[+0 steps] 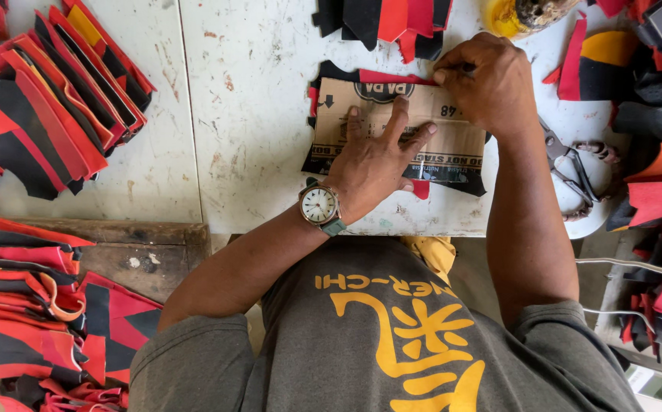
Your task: The person sorts through piles of red and black rubber pieces on a worktable, aligning and stacking matching pieces by hand. They use a cardboard piece as a backing template, press the rubber pieces flat against it, and briefly pick up scissors to trim a piece before continuing to stack the aligned pieces.
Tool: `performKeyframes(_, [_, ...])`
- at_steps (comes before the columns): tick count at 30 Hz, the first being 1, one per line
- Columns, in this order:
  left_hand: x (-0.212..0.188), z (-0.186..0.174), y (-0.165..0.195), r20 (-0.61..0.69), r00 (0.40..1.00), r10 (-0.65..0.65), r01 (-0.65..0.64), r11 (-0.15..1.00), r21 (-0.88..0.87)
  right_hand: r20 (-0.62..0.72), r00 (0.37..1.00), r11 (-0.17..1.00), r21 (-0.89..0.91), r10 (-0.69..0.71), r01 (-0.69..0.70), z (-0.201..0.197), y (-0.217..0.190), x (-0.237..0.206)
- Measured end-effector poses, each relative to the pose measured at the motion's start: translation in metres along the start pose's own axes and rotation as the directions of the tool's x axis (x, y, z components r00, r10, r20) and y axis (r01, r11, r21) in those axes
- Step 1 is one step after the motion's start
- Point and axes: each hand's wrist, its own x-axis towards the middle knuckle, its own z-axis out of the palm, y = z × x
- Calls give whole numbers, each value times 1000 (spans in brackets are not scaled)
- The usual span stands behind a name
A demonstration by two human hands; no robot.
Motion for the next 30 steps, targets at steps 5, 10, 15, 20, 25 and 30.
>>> performKeyframes(5, [-1, 3, -1, -5, 1000, 0, 0, 1000, -3, 0, 1000, 1000, 6, 8, -8, -1, 2, -2])
performKeyframes(10, [-1, 0, -2, -24, 1000, 8, -9, 1000, -30, 2, 1000, 1000, 15, 25, -25, 1, -1, 1])
performKeyframes(15, [1, -11, 2, 127, 992, -10, 18, 998, -57, -88, 994, 990, 130, 63, -51, -23, -6, -10])
performKeyframes(20, [3, -19, 4, 137, 990, -18, 28, 997, -73, -248, 949, 934, 342, 196, -103, -63, -9, -57])
performKeyframes(25, [-1, -19, 4, 75, 997, 14, -12, 1000, -28, -198, 900, 898, 302, 388, -320, -72, -1, -71])
performKeyframes(30, [-4, -16, 4, 60, 998, 9, -7, 999, -37, -123, 957, 964, 76, 262, -255, -76, -21, -88])
